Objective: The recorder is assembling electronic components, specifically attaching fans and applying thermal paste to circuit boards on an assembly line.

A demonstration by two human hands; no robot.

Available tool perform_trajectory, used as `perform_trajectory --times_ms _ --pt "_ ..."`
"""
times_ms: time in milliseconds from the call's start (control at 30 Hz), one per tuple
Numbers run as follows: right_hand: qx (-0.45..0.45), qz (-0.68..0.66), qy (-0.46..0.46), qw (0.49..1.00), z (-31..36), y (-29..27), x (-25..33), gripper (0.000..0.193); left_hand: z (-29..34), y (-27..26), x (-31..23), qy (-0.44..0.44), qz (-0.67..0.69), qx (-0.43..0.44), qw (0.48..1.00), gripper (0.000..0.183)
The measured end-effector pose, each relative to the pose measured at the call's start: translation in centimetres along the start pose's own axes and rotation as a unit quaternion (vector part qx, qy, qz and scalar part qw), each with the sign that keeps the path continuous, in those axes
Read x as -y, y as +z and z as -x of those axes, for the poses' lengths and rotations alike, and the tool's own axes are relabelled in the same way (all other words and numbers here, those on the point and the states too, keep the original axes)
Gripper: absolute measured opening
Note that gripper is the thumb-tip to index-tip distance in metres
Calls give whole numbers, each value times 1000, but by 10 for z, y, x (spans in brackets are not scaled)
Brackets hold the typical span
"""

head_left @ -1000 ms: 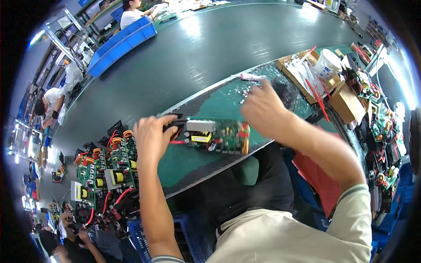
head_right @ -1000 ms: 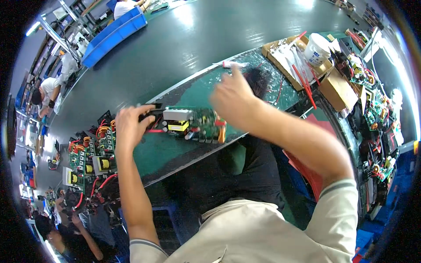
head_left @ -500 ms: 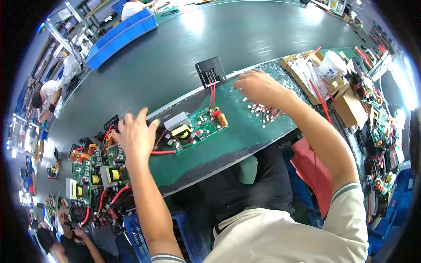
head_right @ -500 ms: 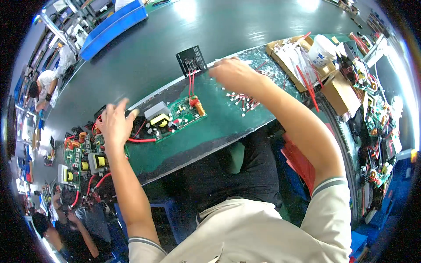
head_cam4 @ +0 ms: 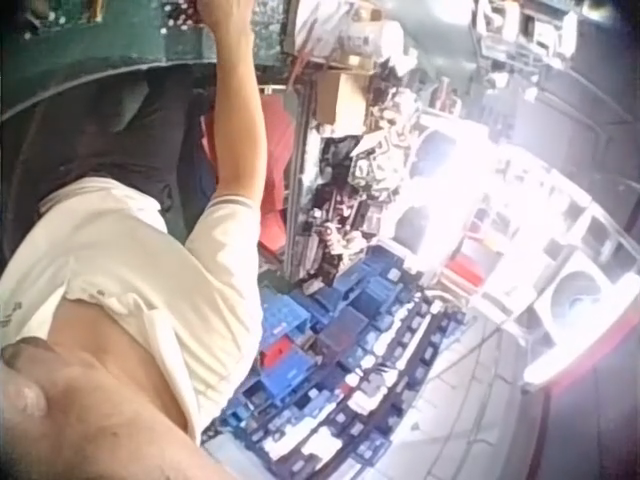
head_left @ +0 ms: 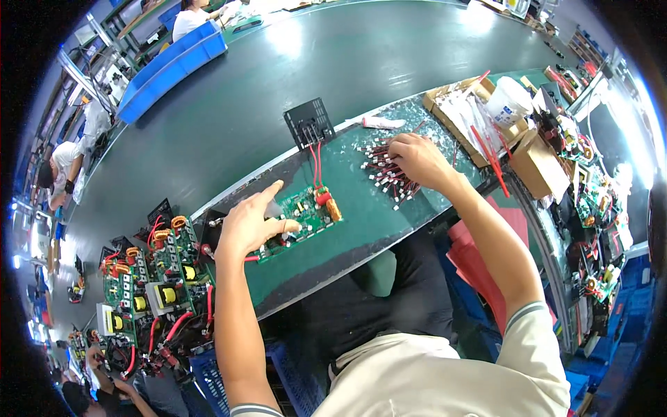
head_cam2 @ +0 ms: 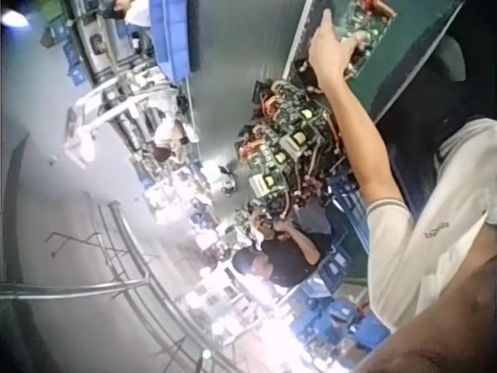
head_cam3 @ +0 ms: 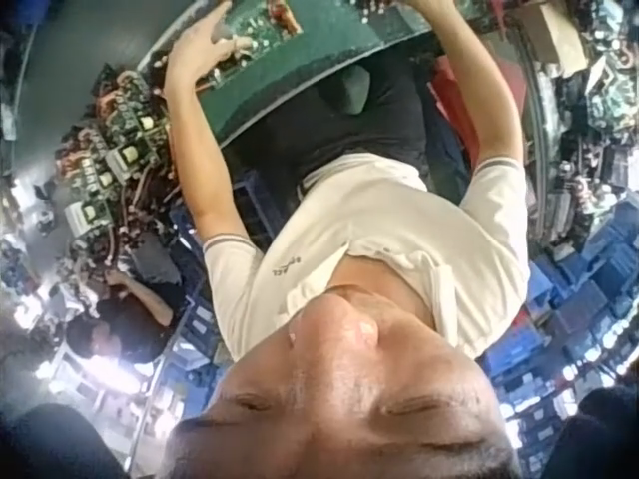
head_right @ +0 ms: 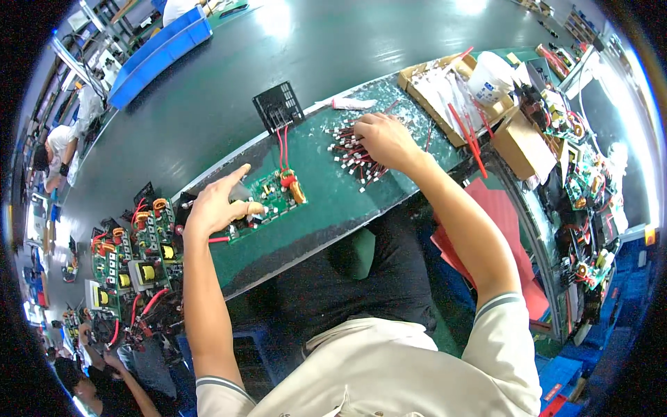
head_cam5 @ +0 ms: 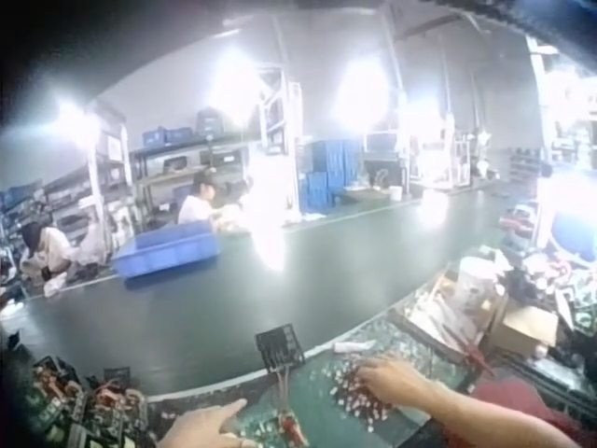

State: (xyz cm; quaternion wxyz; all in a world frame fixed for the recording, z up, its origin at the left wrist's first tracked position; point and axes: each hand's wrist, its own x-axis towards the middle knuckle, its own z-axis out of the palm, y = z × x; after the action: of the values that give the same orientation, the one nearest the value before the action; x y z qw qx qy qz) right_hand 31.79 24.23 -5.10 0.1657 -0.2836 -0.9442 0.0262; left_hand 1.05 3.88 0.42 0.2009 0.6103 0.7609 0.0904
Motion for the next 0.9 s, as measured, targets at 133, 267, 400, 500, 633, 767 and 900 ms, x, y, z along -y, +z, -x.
perform_trajectory --times_ms 133,267,400,500,633,767,900 --pt "-107 -163 32 980 1 -15 -11 13 4 18 1 121 -10 -162 979 79" --pt "-252 -261 150 920 -13 -48 6 16 6 29 -32 156 260 -232 924 58" --pt "-272 -113 -50 954 -20 -90 66 14 2 29 -77 110 574 -130 801 44" --pt "-242 -36 -108 964 -10 -90 96 19 2 26 -100 95 661 -102 737 44" --pt "-222 -39 -147 963 -7 -69 118 21 9 35 -93 47 712 -82 696 36" --pt "-294 -134 -104 941 5 -63 152 30 23 45 -72 18 759 -119 640 33" --pt "-66 -651 197 730 36 -29 172 19 38 61 -54 -17 846 -83 527 31"
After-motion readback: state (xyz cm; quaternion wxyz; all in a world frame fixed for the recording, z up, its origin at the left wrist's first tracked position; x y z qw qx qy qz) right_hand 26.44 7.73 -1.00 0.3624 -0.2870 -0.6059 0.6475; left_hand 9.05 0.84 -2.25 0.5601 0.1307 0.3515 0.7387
